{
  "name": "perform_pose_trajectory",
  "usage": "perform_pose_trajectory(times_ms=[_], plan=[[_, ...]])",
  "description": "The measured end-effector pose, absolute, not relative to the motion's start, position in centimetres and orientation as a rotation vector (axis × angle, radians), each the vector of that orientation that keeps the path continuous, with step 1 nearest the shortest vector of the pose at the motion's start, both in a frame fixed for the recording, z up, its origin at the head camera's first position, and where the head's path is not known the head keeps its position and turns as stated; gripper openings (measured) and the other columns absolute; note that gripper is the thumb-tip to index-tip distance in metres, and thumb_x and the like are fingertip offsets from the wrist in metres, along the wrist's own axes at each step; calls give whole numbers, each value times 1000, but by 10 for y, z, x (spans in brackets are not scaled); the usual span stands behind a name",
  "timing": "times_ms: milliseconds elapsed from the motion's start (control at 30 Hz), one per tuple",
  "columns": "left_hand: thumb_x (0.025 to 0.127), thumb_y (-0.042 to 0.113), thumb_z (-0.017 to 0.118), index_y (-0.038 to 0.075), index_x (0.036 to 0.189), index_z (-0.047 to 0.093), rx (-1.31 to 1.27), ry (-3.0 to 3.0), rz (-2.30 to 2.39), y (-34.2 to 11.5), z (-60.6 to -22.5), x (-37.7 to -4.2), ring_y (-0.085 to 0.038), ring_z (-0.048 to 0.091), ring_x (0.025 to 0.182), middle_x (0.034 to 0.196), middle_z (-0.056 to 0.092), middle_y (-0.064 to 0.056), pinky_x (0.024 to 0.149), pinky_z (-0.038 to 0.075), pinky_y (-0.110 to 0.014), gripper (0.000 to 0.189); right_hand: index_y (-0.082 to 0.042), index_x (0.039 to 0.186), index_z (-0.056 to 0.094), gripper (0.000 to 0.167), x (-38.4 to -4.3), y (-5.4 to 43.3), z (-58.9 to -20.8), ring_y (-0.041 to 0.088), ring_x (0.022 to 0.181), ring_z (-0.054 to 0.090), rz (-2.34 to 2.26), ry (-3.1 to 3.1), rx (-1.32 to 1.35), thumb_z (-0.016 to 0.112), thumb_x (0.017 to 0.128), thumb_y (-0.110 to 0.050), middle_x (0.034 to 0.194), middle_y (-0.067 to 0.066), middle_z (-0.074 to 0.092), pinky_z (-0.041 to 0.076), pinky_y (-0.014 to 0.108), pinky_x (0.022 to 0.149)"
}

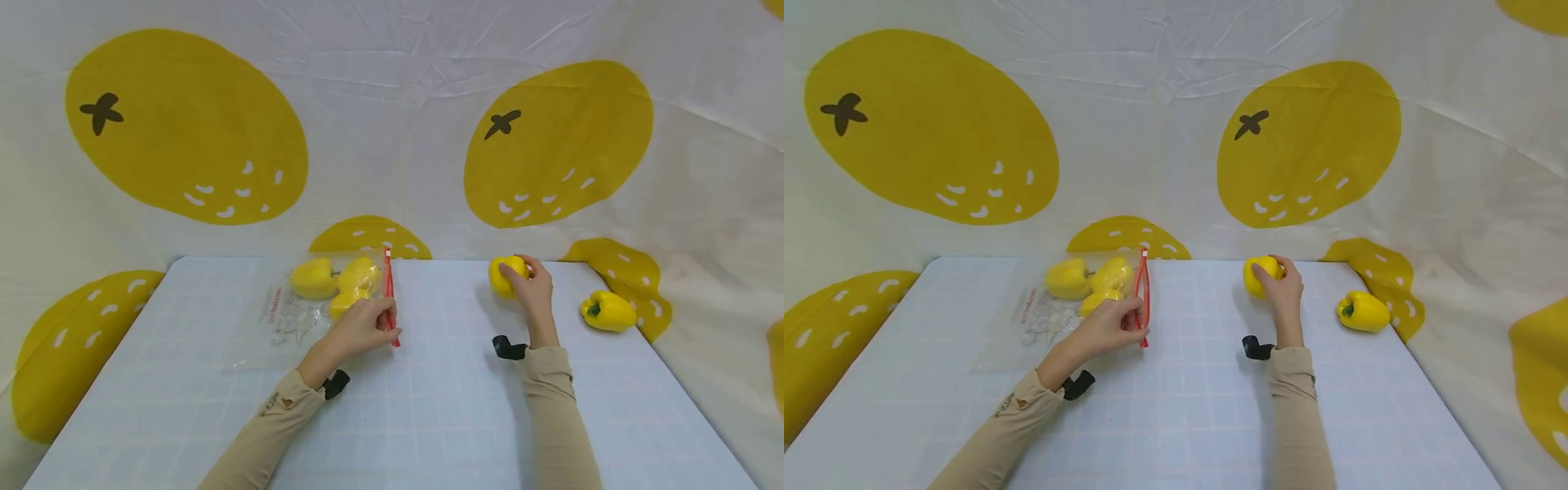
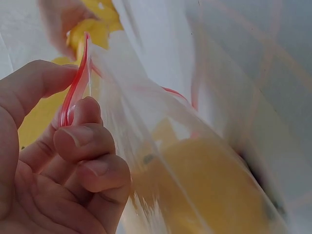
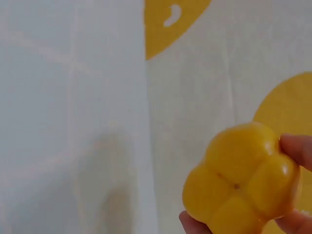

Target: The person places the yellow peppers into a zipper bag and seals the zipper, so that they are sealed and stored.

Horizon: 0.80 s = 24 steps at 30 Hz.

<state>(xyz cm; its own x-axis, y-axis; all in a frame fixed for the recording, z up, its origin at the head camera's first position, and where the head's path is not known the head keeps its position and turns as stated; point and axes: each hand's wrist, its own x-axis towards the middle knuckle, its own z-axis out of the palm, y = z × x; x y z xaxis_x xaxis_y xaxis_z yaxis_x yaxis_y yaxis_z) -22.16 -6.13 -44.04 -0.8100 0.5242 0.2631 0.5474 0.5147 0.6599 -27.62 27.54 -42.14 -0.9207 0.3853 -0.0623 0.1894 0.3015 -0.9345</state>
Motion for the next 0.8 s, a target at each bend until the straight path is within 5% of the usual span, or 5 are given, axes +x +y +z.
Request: perform_pose_trajectory(times_ms=[233, 500, 800], plan=[[83, 14, 77, 12, 80, 56, -961, -2712, -1191, -61, -441, -222, -9, 43, 55, 61, 48, 6, 52, 35, -22, 21, -13, 138, 48, 56, -284, 219, -403, 24, 107, 53, 1918, -2251, -384, 65, 94, -42, 131, 12, 50, 51, 34, 94], [83, 14, 79, 13, 80, 57, -916, -2760, -1212, -60, -440, -222, -11, 44, 55, 62, 49, 4, 53, 36, -22, 22, -7, 127, 52, 45, -280, 159, -422, 24, 94, 57, 2101, -2169, -224, 63, 96, -37, 118, 15, 57, 54, 27, 73], [81, 11, 78, 12, 80, 58, -947, -2708, -1200, -61, -440, -222, -10, 46, 56, 63, 50, 5, 54, 38, -23, 21, -8, 122, 55, 42, -266, 114, -458, 23, 91, 58, 2207, -2253, -254, 65, 94, -37, 114, 15, 59, 52, 27, 73]])
